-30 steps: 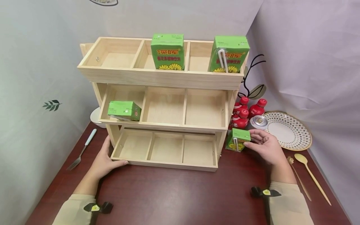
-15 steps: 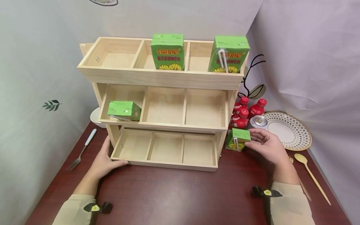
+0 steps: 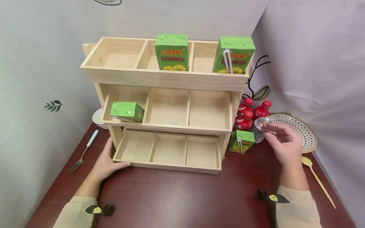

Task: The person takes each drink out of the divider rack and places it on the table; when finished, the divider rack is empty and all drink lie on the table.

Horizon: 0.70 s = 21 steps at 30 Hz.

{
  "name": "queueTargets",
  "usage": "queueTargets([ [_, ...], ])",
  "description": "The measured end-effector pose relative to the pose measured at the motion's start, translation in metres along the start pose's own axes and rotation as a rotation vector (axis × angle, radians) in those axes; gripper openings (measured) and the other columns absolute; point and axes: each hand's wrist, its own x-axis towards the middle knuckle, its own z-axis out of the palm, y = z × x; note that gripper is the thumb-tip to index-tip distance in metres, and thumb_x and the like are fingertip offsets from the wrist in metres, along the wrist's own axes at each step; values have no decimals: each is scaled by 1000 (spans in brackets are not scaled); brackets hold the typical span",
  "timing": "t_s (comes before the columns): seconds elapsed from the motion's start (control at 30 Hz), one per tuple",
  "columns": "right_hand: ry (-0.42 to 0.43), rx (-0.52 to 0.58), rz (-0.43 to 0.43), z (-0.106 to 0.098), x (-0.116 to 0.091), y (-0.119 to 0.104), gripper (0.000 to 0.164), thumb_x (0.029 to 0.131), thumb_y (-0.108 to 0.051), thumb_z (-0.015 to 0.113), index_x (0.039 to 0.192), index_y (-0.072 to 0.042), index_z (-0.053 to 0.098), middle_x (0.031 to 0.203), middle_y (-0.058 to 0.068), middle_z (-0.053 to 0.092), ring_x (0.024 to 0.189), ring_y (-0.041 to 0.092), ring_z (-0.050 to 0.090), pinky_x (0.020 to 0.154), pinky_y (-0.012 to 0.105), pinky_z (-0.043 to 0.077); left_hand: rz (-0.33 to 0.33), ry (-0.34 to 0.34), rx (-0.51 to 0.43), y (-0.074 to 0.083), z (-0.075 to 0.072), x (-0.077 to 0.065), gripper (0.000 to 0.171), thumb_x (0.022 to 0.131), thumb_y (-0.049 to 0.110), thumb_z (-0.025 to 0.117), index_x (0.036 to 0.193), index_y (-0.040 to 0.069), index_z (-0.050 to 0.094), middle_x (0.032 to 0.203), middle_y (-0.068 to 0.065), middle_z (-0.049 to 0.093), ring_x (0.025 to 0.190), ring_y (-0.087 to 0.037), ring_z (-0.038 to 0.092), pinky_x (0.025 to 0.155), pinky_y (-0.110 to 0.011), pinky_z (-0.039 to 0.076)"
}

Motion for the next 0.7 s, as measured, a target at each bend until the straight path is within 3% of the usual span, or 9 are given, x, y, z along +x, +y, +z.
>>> queueTargets([
  [0.13, 49, 127, -95, 15, 5, -7, 31, 74, 27, 61, 102, 34, 49, 99, 33, 65, 87, 32, 68, 81, 32, 53, 4, 5, 7, 0, -1, 0, 127, 56, -1, 92, 155, 19, 16, 150, -14, 31, 130, -20, 36, 96, -15, 34],
  [0.37, 132, 200, -173, 45, 7, -22, 30, 75, 19, 68, 96, 33, 52, 93, 33, 65, 84, 34, 68, 82, 35, 53, 1, -3, -29, 0, 0, 1, 128, 56, -2, 92, 155, 21, 15, 151, -14, 30, 130, -28, 37, 96, -18, 36],
  [0.53, 113, 226, -230, 73, 8, -31, 27, 74, 17, 71, 89, 31, 53, 88, 33, 65, 83, 35, 67, 82, 36, 53, 7, -1, -35, -1, 1, 0, 127, 56, -3, 92, 155, 20, 16, 150, -15, 31, 128, -31, 37, 96, -18, 36],
  [0.7, 38, 171, -240, 104, 5, -32, 23, 73, 18, 70, 87, 28, 55, 88, 31, 66, 83, 33, 67, 80, 33, 53, 44, 2, -46, -1, 1, 1, 127, 55, -4, 92, 155, 17, 16, 149, -20, 31, 127, -34, 37, 95, -16, 37],
])
